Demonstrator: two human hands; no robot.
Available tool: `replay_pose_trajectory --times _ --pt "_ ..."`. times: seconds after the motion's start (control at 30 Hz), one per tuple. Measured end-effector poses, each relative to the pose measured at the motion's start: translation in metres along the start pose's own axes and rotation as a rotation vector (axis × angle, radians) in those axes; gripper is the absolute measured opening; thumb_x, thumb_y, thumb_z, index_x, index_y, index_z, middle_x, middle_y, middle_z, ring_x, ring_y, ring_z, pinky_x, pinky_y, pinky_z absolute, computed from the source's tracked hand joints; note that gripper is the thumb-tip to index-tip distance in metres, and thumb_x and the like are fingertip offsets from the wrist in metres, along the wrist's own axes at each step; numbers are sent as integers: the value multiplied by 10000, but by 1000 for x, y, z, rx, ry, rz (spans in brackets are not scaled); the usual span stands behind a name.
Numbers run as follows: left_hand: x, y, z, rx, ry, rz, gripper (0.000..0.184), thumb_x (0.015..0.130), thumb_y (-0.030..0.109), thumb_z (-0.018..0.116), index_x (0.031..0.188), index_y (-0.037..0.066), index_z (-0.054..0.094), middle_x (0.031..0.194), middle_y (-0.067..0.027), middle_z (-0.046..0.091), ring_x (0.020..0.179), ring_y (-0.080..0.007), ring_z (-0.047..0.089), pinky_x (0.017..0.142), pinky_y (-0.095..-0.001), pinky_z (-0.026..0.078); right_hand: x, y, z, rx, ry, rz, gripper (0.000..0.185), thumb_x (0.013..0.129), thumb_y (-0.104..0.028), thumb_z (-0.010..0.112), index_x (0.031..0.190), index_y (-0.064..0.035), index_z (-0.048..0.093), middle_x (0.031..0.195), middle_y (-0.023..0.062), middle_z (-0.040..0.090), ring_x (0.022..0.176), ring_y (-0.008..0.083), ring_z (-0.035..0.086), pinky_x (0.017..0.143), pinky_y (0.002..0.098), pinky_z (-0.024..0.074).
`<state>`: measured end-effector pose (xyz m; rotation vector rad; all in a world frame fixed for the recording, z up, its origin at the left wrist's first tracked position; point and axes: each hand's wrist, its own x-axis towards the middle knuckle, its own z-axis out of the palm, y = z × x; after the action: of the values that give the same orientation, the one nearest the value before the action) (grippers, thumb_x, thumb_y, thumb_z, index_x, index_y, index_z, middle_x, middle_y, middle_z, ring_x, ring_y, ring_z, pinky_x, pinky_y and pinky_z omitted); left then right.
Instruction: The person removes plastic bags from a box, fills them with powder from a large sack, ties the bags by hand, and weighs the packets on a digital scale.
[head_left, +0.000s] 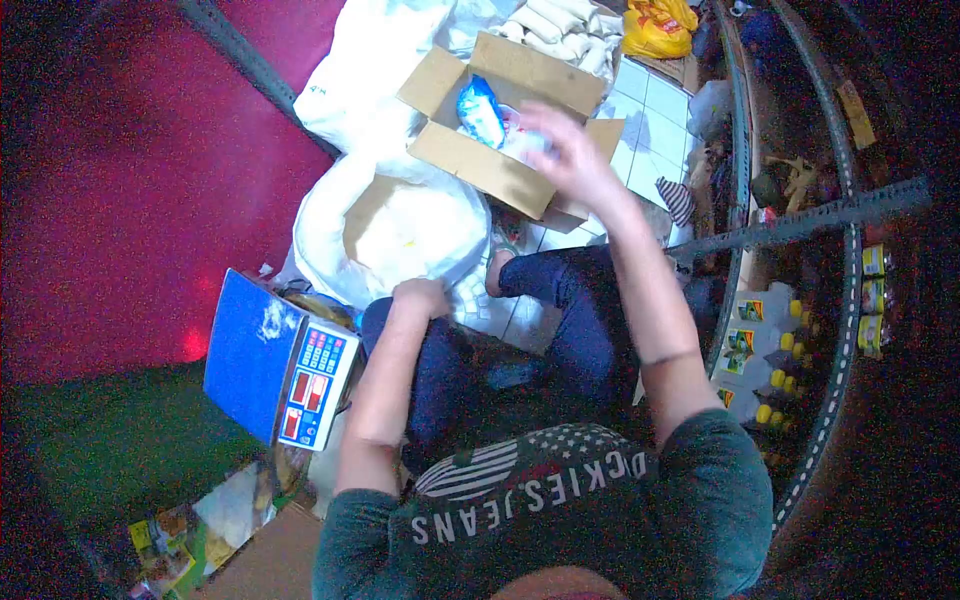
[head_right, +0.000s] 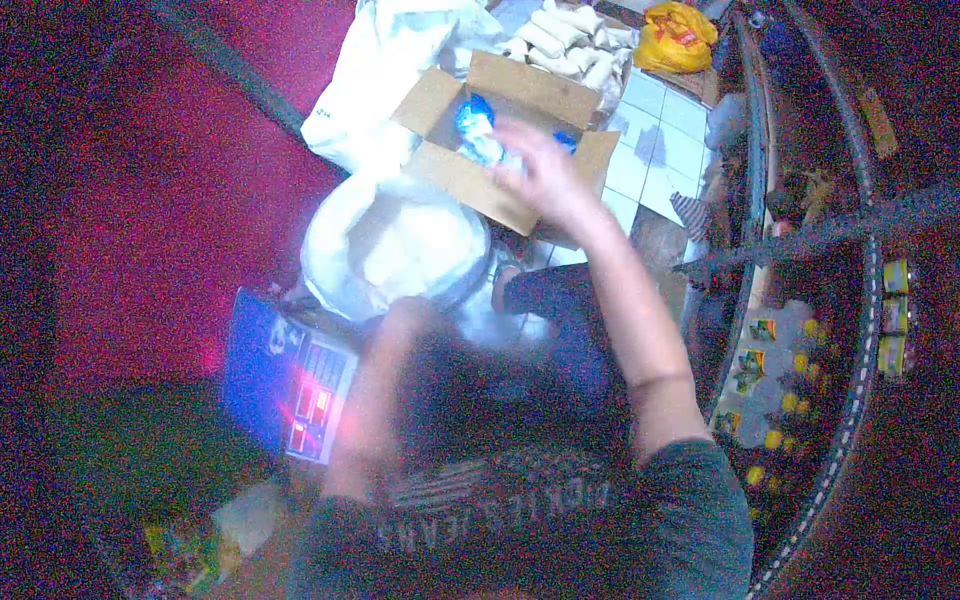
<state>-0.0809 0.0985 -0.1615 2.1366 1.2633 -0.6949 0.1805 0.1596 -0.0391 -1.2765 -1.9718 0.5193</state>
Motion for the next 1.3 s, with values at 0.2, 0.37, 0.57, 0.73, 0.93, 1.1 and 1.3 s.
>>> replay_pose_trajectory --times 0.2,0.37,0.57,0.73,0.93,1.1,1.3 --pt "65 -2 38 -584 -31 110 592 770 355 613 1265 73 451 910 -154 636 676 -259 630 584 -358 508 86 103 44 -653 -413 347 259 811 -197 510 995 -63 633 1023 125 623 900 256 618 792 375 478" --pt "69 -8 22 -640 -104 47 576 782 345 604 1265 71 448 866 -153 635 528 -227 572 501 -343 482 64 166 90 -1009 -511 469 264 769 -189 523 985 -101 648 1075 118 606 1019 226 574 840 410 433" --pt "72 -13 24 -456 99 163 514 787 374 570 1207 83 513 1006 -194 617 870 -335 609 784 -395 470 57 178 78 -900 -487 489 247 787 -147 486 970 -85 639 1097 120 597 1032 236 566 852 431 406" --pt "74 -5 24 -519 113 132 501 775 383 572 1176 85 542 1089 -201 581 1015 -346 553 887 -394 422 59 146 42 -886 -383 368 194 779 -132 486 897 -88 633 963 115 632 919 261 605 771 443 434" --pt "59 2 14 -557 209 117 485 767 368 587 1150 71 560 1099 -191 582 1009 -331 561 887 -377 427 49 94 -8 -501 -19 216 196 819 -190 508 916 -72 630 908 128 634 879 266 607 758 402 450" --pt "48 8 16 -928 509 301 440 772 307 613 1120 43 566 1102 -179 577 983 -269 578 855 -335 439 1 25 -18 629 -29 320 232 870 -251 544 934 -34 595 935 66 615 877 174 574 829 301 432" --pt "-2 8 9 -1590 776 429 538 830 406 539 1256 92 443 1298 -88 427 1151 -223 435 939 -370 339 -53 -48 10 757 -277 242 306 883 -316 535 995 -41 606 981 36 611 953 148 550 857 300 426"
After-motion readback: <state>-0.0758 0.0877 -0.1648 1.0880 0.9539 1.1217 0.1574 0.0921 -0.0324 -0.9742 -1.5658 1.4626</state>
